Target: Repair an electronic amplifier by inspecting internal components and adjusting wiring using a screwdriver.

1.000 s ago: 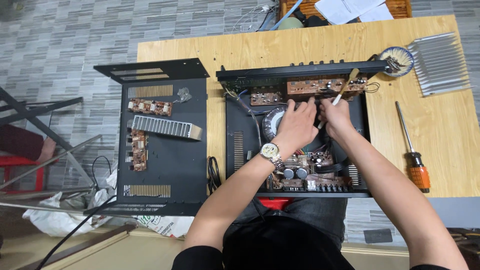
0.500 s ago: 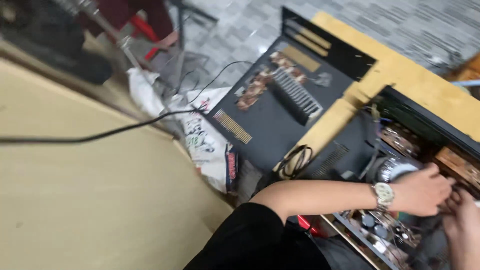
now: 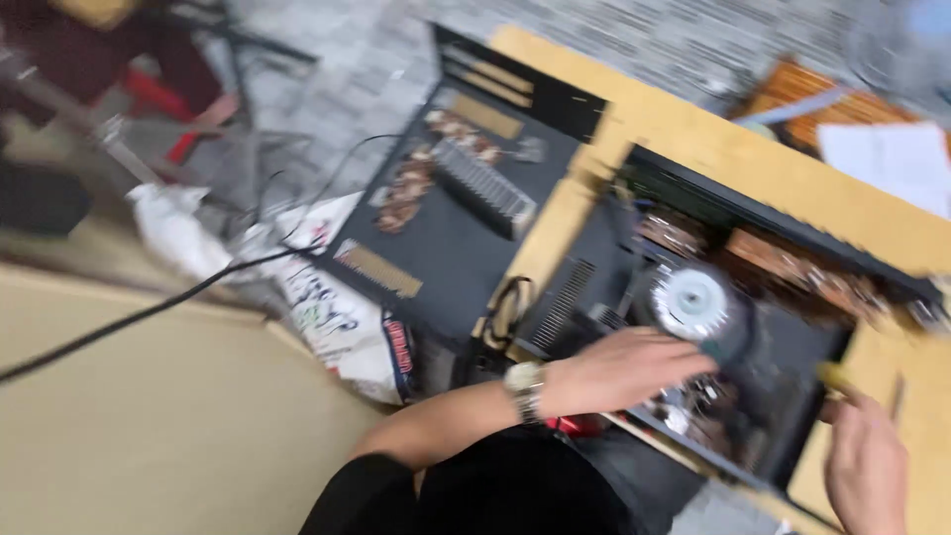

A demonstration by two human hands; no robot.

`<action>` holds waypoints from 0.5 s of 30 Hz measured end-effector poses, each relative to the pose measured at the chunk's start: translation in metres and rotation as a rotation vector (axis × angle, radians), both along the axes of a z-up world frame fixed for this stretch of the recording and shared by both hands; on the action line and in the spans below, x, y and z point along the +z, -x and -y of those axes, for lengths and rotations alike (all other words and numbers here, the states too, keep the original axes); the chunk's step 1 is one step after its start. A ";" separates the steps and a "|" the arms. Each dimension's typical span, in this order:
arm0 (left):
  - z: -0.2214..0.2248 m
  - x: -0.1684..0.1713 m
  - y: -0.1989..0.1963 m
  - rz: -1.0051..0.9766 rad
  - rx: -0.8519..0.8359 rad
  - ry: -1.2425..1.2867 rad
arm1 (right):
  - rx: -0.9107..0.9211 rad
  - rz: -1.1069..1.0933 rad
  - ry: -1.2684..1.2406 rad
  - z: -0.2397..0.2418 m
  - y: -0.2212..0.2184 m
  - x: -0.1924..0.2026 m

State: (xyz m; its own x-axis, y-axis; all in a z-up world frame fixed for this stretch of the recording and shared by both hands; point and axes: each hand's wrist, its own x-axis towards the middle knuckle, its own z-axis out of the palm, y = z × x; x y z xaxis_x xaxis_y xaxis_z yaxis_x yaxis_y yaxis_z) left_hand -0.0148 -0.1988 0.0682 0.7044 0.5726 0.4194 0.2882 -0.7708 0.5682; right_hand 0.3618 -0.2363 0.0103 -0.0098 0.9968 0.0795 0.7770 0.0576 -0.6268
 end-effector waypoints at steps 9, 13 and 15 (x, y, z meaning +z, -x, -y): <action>0.030 -0.008 0.028 -0.042 0.204 0.010 | -0.187 0.473 -0.012 0.086 -0.046 0.016; 0.023 -0.008 0.027 -0.071 0.233 -0.102 | -0.378 0.568 0.200 0.084 -0.049 0.029; 0.019 -0.019 0.029 -0.066 0.226 -0.117 | -0.305 0.522 0.142 0.074 -0.053 0.022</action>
